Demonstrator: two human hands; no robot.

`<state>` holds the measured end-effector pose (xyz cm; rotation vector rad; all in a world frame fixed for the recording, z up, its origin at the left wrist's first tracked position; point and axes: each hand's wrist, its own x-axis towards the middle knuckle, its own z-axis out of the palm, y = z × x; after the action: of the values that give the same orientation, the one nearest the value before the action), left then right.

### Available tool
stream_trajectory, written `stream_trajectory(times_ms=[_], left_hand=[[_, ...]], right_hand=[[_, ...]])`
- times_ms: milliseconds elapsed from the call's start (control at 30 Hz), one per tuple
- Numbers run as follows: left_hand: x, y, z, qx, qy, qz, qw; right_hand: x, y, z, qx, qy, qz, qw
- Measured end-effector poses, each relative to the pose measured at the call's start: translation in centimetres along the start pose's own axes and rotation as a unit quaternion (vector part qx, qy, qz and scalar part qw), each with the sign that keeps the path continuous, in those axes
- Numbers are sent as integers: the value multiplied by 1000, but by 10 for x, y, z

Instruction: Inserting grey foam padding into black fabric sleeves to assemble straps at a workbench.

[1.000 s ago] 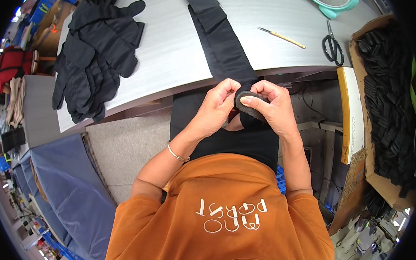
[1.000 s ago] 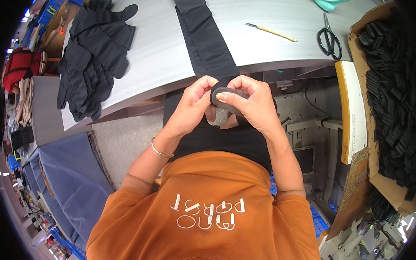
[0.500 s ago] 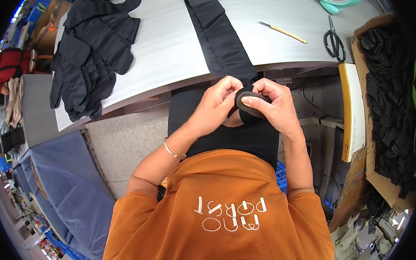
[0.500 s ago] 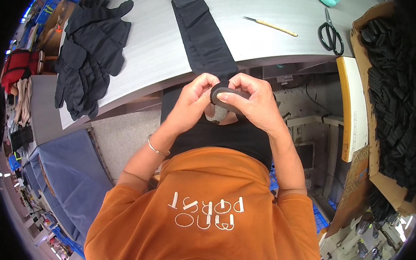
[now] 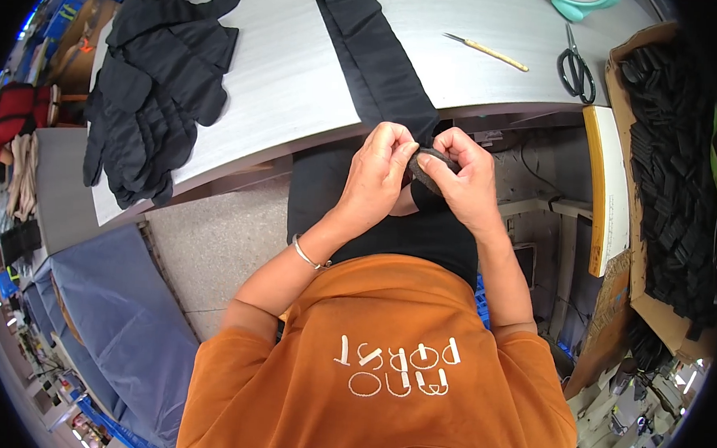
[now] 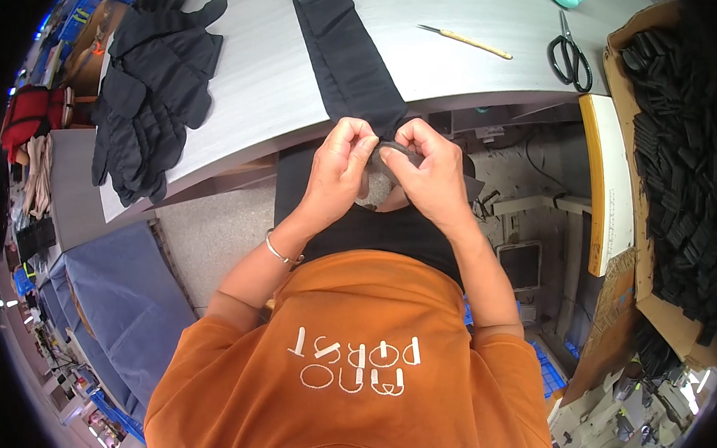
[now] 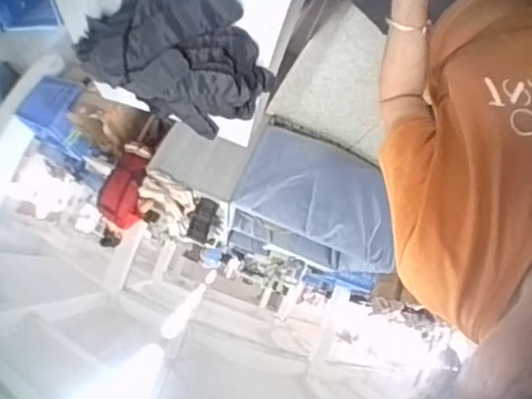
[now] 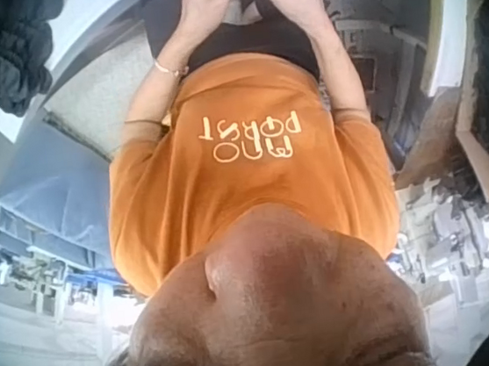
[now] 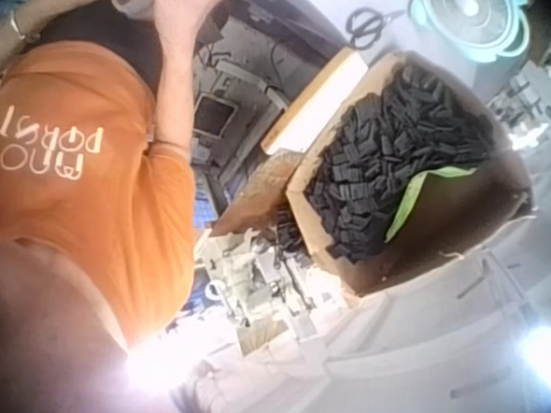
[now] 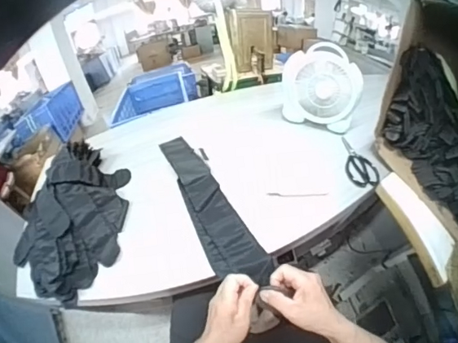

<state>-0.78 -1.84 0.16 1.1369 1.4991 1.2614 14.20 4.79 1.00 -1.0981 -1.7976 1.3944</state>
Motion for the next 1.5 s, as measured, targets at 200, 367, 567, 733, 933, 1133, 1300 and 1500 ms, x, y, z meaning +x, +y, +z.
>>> stream_trajectory(times_ms=[200, 367, 567, 733, 933, 1133, 1300, 1500], left_hand=[[6, -17, 23, 67, 86, 96, 989], [11, -7, 13, 87, 46, 125, 987], [31, 1, -9, -224, -75, -84, 968], [37, 0, -11, -207, -148, -127, 959], [24, -6, 8, 38, -78, 13, 996], [20, -23, 22, 78, -17, 111, 991], [12, -27, 31, -2, 6, 11, 1000], [-9, -33, 39, -461, -6, -303, 834]], right_hand=[[-3, 9, 19, -116, 144, -50, 981], [-1, 12, 2, -106, 123, -75, 984], [0, 5, -20, -108, 51, -95, 988], [0, 11, -21, -92, 36, -121, 988], [-5, 16, -9, -136, 87, -58, 985], [2, 40, 3, -97, 156, -56, 981], [0, 34, -6, -104, 145, 7, 984], [-5, 39, -21, 96, 132, 26, 986]])
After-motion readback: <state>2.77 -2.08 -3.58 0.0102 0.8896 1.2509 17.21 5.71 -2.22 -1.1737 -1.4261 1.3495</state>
